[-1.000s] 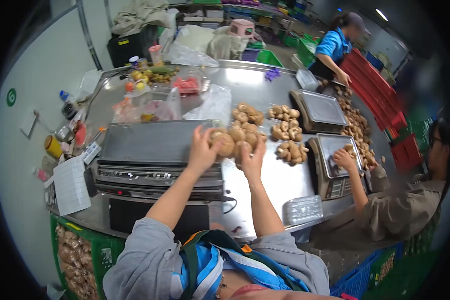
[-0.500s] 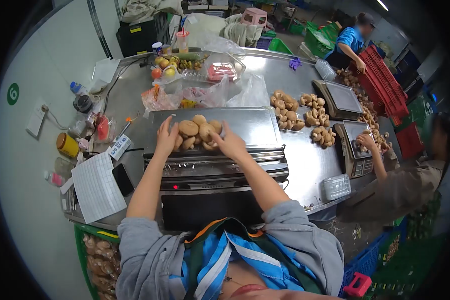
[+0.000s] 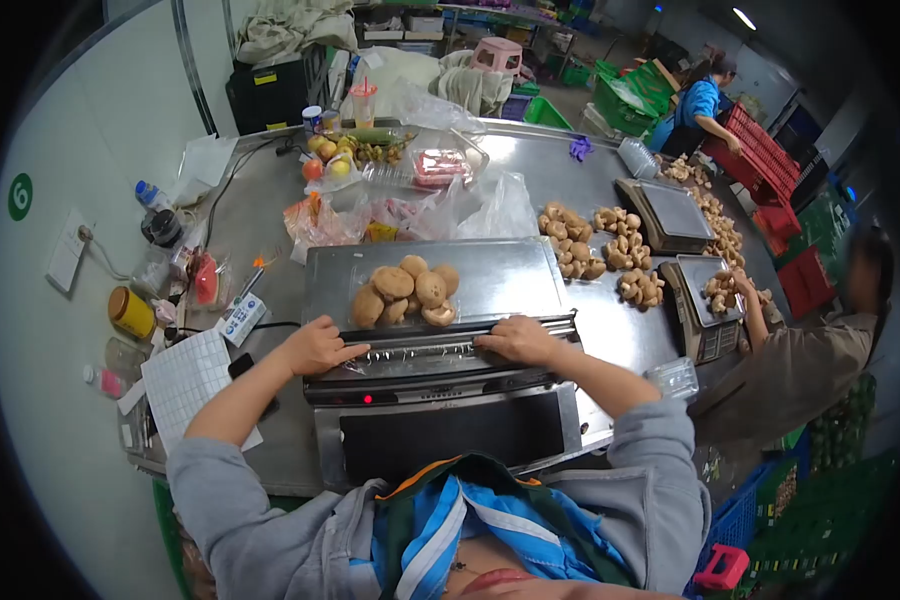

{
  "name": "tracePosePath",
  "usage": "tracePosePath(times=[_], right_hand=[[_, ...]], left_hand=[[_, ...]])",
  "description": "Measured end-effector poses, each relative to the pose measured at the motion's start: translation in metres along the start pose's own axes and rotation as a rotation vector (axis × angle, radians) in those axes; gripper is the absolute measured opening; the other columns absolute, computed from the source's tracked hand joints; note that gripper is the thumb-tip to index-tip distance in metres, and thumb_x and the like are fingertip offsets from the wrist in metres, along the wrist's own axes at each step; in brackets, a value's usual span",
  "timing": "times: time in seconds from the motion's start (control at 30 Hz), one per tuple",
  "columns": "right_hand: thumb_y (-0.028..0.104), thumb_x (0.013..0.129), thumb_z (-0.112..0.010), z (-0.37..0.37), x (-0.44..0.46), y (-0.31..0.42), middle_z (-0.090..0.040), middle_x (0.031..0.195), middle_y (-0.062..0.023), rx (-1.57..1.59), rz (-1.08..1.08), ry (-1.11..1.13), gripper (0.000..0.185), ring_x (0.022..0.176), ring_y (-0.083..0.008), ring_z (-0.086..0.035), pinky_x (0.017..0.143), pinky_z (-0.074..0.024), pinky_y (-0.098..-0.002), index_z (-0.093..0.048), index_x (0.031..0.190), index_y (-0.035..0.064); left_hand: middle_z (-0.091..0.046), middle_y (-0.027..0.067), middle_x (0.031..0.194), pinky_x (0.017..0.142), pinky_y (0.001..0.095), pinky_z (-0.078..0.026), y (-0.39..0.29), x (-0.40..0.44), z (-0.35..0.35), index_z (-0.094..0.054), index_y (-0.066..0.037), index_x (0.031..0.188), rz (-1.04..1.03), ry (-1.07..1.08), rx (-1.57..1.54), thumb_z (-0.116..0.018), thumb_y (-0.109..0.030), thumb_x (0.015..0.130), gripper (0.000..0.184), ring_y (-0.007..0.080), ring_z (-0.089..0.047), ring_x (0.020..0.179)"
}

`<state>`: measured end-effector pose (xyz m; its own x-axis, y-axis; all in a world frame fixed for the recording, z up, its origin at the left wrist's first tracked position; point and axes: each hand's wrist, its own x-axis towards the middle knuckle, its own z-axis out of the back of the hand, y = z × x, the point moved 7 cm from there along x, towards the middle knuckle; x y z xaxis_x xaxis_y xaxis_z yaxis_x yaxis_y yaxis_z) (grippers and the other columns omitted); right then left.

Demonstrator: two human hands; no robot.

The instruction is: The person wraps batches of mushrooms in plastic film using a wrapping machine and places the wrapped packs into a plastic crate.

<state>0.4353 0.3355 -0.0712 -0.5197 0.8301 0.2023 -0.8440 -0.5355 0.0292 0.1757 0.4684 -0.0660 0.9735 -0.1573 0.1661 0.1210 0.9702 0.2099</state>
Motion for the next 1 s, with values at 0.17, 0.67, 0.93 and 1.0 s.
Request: tracePosePath(times=[0.17, 0.67, 0.93, 1.0], right_hand=[[0.021, 0.089, -0.054, 0.033, -0.045, 0.005, -0.055, 0.065, -0.0080, 0.841, -0.704, -0.275, 0.016, 0.060, -0.0167, -0.056, 0.055, -0.0466, -0.0336, -0.057, 0.087, 0.0057], [0.023, 0.090, -0.048, -0.025, 0.113, -0.108, -0.062, 0.096, -0.0137, 0.317, -0.307, -0.434, 0.024, 0.092, -0.0330, -0.058, 0.080, -0.0450, -0.0381, -0.059, 0.101, 0.0041], [0.031, 0.096, -0.034, -0.014, 0.046, -0.031, -0.064, 0.090, -0.0138, 0.974, -0.577, -0.149, 0.039, 0.084, -0.0236, -0.059, 0.079, -0.0441, -0.0360, -0.058, 0.101, -0.0003], [0.032, 0.096, -0.034, 0.007, 0.042, -0.020, -0.063, 0.078, -0.0105, 0.824, -0.583, -0.160, 0.041, 0.072, -0.0216, -0.059, 0.068, -0.0460, -0.0340, -0.059, 0.096, -0.0005]], left_hand=[[-0.052, 0.0021, 0.052, 0.051, 0.0324, -0.038, -0.001, -0.027, 0.060, -0.062, -0.011, 0.095, 0.568, -0.611, -0.562, -0.059, -0.009, 0.080, 0.015, 0.0171, -0.050, 0.047], [-0.058, 0.0163, 0.105, 0.077, 0.0371, -0.043, 0.111, 0.047, -0.053, -0.056, -0.003, 0.094, 0.594, -0.485, -0.279, -0.044, -0.019, 0.090, 0.021, 0.0334, -0.054, 0.096], [-0.058, 0.0129, 0.076, 0.064, 0.0321, -0.041, 0.041, 0.007, -0.019, -0.058, 0.002, 0.094, 0.779, -0.283, -0.975, -0.035, -0.025, 0.095, 0.035, 0.0227, -0.055, 0.070], [-0.060, 0.0088, 0.072, 0.055, 0.0320, -0.039, 0.025, 0.003, 0.005, -0.059, 0.004, 0.091, 0.856, -0.260, -0.902, -0.037, -0.027, 0.095, 0.038, 0.0189, -0.055, 0.061]])
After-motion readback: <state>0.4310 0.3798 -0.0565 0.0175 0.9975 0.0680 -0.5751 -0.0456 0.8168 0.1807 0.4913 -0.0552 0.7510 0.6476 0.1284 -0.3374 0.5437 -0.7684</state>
